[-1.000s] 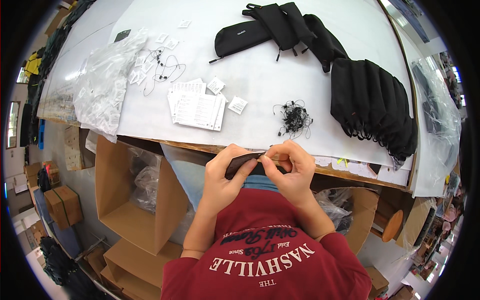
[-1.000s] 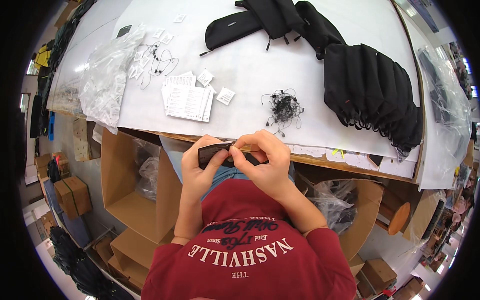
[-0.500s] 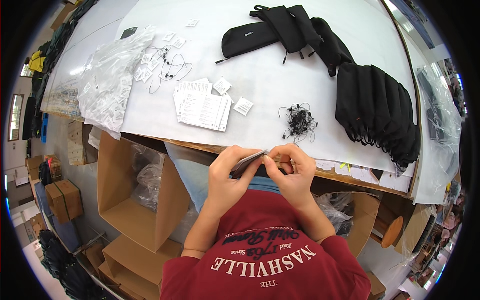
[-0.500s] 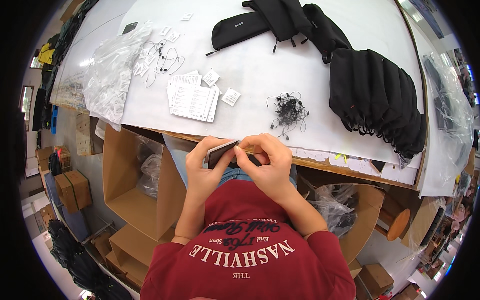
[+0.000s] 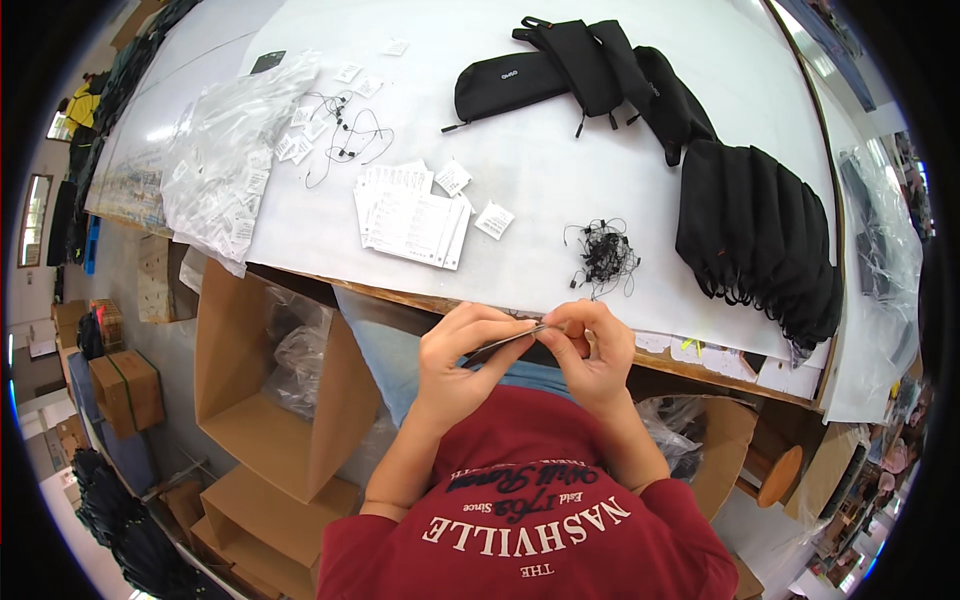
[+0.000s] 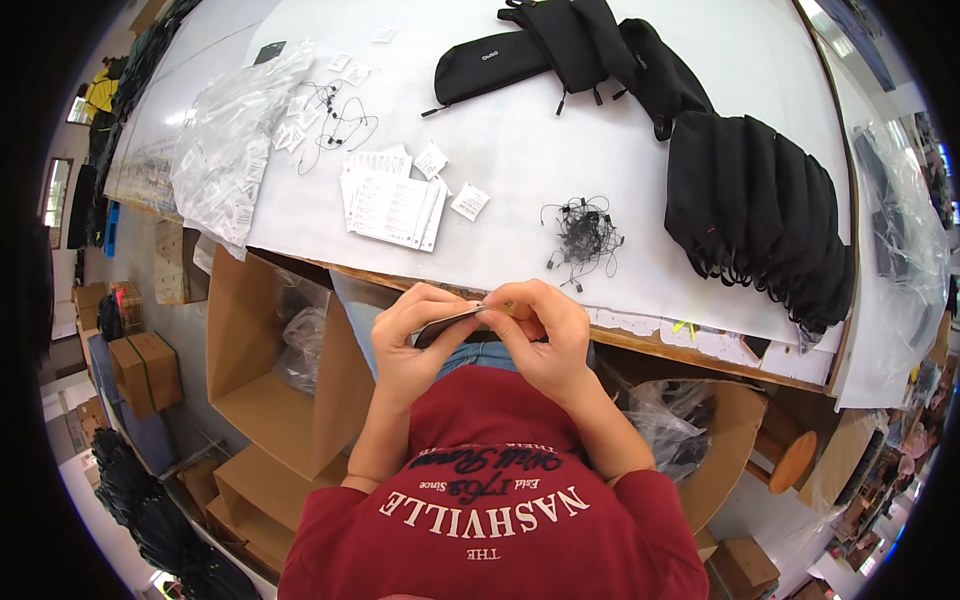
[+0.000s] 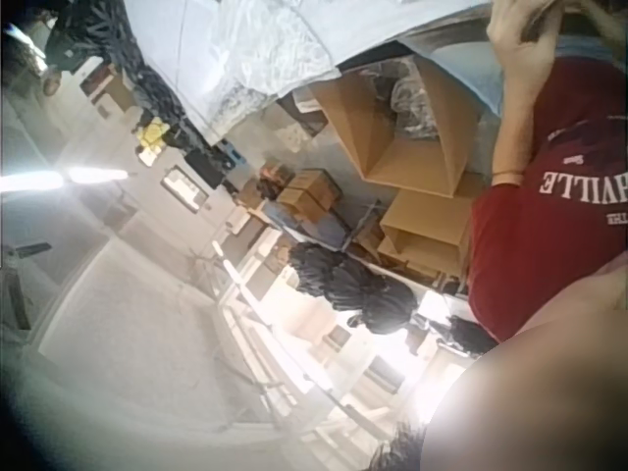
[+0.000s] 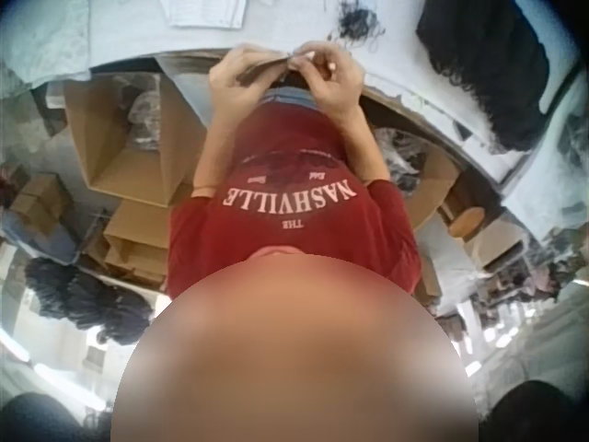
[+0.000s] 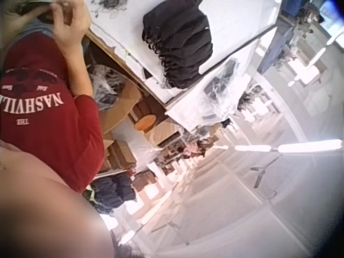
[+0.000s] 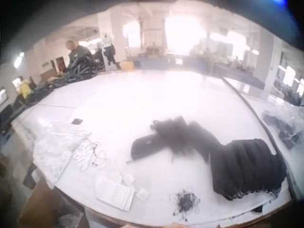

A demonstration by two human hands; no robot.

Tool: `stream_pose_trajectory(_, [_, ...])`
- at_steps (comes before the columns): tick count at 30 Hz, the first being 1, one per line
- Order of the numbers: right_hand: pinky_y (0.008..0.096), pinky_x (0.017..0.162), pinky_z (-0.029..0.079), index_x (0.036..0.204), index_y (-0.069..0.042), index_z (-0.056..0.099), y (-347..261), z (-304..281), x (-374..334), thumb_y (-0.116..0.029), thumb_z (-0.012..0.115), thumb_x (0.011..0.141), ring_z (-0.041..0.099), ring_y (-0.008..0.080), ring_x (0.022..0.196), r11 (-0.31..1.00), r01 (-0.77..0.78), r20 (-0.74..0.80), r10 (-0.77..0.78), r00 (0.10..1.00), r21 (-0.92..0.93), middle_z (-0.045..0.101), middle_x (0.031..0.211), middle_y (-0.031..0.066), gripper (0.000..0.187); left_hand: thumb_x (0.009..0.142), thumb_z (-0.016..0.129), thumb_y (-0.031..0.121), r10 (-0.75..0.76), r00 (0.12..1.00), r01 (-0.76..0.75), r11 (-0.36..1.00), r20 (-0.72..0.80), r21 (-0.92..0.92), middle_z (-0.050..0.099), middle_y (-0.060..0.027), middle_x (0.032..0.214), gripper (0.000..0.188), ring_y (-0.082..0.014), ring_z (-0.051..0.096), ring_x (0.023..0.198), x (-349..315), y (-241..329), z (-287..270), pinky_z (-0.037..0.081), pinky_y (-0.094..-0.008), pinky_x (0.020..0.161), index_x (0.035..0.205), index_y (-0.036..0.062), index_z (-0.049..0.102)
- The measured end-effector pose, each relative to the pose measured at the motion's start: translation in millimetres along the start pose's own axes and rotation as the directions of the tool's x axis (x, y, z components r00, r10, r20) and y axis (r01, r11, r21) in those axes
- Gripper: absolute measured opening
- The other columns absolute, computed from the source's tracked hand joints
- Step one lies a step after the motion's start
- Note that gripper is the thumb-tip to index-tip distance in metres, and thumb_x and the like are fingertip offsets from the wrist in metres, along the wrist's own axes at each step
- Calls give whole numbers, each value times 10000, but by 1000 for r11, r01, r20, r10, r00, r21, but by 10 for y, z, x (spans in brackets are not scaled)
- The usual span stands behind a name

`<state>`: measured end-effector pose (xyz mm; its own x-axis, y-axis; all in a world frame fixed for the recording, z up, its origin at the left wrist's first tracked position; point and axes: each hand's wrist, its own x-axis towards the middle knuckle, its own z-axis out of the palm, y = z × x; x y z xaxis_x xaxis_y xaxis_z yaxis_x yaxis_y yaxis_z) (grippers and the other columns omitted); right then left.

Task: Packing instruction manuals and small accessories into black zippered pouches.

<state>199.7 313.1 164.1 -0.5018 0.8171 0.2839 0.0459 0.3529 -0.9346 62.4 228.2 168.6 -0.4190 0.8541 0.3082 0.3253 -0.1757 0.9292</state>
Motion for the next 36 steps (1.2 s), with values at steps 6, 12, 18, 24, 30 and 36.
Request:
stream_pose_trajectory(6, [213,452,260,816,-42,620,-39,-172,70,-12,719,750,327,49,506,987,-153,343,127,931,51,407,560,-39,122,865,619,47,-357,838,528,722,412,-448,633,-41,845,78,-109,561,753,-56,-208,-218,449,-236,697,887,-11,665])
stream_pose_trajectory(12, [234,465,252,861,-61,624,65,-195,79,-93,705,806,285,65,507,960,-267,447,205,871,80,324,542,-33,103,915,572,84,-386,755,617,693,530,-374,550,12,852,74,-33,483,754,-65,-237,-162,401,-194,669,914,11,560])
stream_pose_trajectory(18, [207,465,286,832,-56,633,131,-228,66,-93,730,782,359,35,517,930,-343,526,227,820,133,477,579,-44,115,912,573,77,-355,752,608,700,556,-375,522,20,855,64,-33,468,775,-46,-258,-126,386,-183,689,908,18,549])
stream_pose_trajectory(24, [218,519,348,896,-36,604,244,-227,44,-123,649,867,416,60,585,913,-348,539,186,821,215,558,670,-4,102,905,591,88,-331,792,542,768,512,-342,543,15,839,74,-36,486,750,15,-283,-74,402,-189,665,910,23,556])
stream_pose_trajectory(30, [204,533,344,913,-22,558,258,-279,80,-182,554,936,429,38,590,749,-598,584,359,728,286,561,679,-15,162,875,594,98,-390,860,497,786,329,-368,560,-27,805,87,-81,509,706,527,-581,53,401,-209,638,894,19,562])
stream_pose_trajectory(36, [194,474,286,878,-17,616,174,-340,-13,-157,554,937,371,16,529,868,-434,481,281,831,242,494,633,-47,164,765,732,323,-215,882,307,937,-419,165,598,-109,1024,380,-225,523,977,1927,-1856,-179,441,-330,832,973,20,635])
